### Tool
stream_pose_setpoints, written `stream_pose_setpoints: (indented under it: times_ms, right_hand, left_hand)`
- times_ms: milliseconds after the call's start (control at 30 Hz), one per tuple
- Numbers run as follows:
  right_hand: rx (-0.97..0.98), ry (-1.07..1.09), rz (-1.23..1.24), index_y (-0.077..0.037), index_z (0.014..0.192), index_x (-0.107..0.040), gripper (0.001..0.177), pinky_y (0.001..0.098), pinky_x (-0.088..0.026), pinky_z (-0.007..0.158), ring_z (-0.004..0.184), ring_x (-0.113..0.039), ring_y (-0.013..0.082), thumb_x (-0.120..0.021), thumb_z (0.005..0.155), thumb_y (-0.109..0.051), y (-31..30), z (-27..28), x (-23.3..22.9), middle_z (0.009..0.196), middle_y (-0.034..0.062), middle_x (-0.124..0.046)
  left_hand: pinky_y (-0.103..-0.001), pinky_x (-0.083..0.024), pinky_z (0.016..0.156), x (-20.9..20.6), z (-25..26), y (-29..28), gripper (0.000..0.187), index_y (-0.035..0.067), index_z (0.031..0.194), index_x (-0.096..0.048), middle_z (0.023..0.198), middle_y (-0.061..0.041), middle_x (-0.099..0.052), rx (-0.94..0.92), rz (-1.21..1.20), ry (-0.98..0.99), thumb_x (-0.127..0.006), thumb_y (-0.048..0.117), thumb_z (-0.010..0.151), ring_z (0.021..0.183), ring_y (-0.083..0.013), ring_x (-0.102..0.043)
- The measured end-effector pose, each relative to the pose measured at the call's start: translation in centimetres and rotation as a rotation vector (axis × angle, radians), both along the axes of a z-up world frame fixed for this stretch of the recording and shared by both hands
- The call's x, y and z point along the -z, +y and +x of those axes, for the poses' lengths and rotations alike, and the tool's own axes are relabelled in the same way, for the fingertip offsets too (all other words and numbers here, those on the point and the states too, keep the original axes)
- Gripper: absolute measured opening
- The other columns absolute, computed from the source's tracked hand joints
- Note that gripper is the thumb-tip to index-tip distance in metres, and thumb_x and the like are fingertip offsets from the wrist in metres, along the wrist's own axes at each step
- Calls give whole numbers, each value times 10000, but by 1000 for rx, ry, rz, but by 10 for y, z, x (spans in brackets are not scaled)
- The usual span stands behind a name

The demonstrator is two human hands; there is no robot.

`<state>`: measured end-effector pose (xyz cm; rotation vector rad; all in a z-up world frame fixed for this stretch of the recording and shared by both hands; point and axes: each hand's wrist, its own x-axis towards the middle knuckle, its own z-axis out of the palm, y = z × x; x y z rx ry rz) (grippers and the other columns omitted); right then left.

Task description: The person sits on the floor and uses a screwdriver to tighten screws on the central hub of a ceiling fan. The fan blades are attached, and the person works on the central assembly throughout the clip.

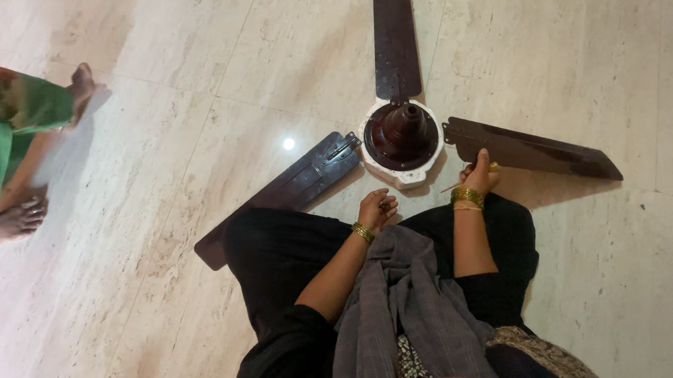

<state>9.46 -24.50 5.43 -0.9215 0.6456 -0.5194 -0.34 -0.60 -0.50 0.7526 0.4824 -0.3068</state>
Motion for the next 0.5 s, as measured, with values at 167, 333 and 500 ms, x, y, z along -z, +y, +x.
stream_pose_setpoints:
  times_ms: [167,333,500]
  right_hand:
    - [-87,-133,-96,-87,778,-487,342,258,-320,362,417,-446,100,-747,956,-221,27,-9,-29,618,21,-533]
    - [-152,-92,-221,-95,801,-512,308,246,-373,391,447,-471,77,-747,952,-224,83,-32,-76,656,-7,-565]
    - [-372,-152,-169,-122,869,-545,246,219,-381,422,495,-470,38,-748,923,-250,165,-72,-114,696,-49,-562]
  left_hand:
    - [-377,-588,758,-4,2,0,258,43,1226,-592,986,-136,-685,-18,-47,-7,-568,171,1003,851,-240,-678]
    - [-357,-580,731,-10,5,-1,249,48,1218,-590,960,-121,-674,6,-19,0,-575,185,1011,829,-223,-673]
    - [-334,-513,620,-17,8,-1,256,50,1209,-617,948,-104,-679,18,41,-83,-580,192,999,768,-192,-639]
